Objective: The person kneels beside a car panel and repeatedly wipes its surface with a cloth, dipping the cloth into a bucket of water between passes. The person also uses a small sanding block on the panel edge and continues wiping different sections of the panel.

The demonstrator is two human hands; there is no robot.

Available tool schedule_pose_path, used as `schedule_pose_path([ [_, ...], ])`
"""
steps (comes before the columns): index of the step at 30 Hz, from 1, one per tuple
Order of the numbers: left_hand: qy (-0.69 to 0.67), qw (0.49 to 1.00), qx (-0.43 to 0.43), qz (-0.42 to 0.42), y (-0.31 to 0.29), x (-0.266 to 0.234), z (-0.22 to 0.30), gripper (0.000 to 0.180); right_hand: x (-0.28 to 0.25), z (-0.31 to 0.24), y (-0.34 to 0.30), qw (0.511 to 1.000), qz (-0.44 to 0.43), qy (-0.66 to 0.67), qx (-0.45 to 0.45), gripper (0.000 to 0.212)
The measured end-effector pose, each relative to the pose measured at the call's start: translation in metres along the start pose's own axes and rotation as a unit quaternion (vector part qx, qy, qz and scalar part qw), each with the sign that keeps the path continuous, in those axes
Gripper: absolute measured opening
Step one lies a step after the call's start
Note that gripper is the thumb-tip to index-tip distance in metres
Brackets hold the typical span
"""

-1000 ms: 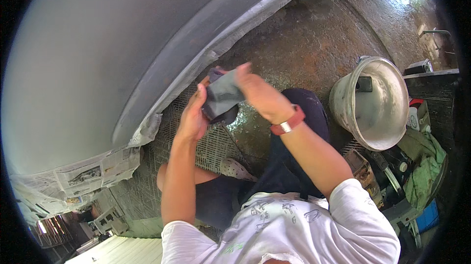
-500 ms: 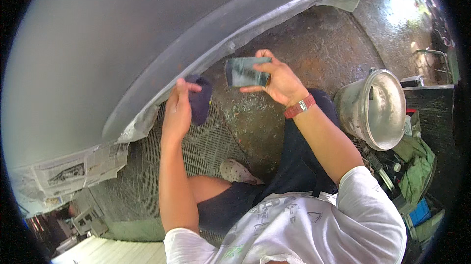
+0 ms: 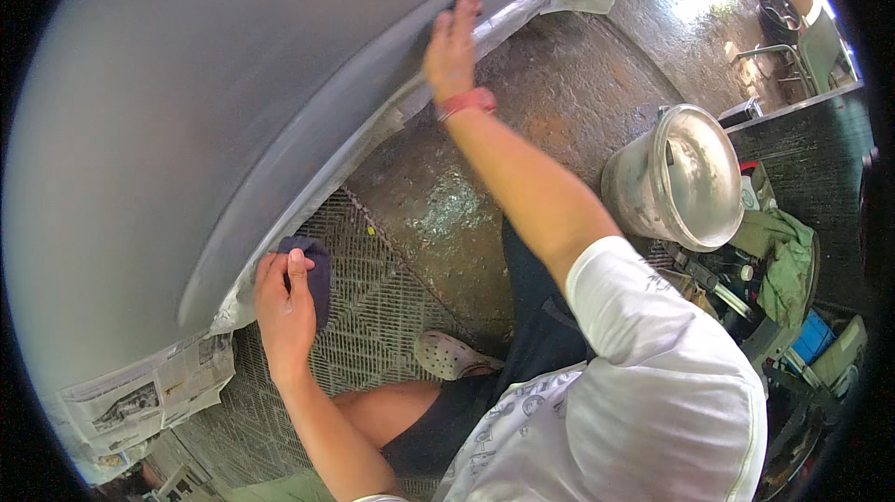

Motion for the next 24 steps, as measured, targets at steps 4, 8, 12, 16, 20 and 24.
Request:
schedule_pose_path([
  [4,0.012,1.0,-0.004,-0.002,0.003,0.002,-0.003,0.043,0.048,-0.046,-0.071,0.987,-0.052,-0.066,-0.135,0.076],
  [8,0.019,1.0,-0.001,-0.023,-0.002,0.001,-0.001,0.038,0.01,-0.016,-0.016,0.98,-0.038,-0.114,-0.161,0.087],
  [12,0.001,1.0,0.0,-0.011,-0.001,0.002,0.003,0.035,0.013,-0.011,-0.018,0.979,-0.05,-0.141,-0.141,0.092],
  [16,0.05,0.998,0.01,-0.041,0.003,0.012,-0.003,0.034,0.011,0.005,-0.012,0.983,-0.061,-0.141,-0.104,0.094],
  [20,0.023,0.999,0.003,-0.025,0.0,0.009,0.004,0.035,0.0,0.014,0.01,0.982,-0.056,-0.159,-0.081,0.095],
  [24,0.047,0.998,0.005,-0.04,0.004,0.014,0.0,0.037,0.004,0.005,-0.002,0.972,-0.098,-0.195,-0.09,0.093],
])
Point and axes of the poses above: each hand's wrist, its own y-axis towards the middle knuckle, its own x-axis out of the palm, z = x × y, the point moved 9 cm from there along y, towards the middle knuckle, and after that the axes turned 6 degrees about -z, right-handed, at the moved point
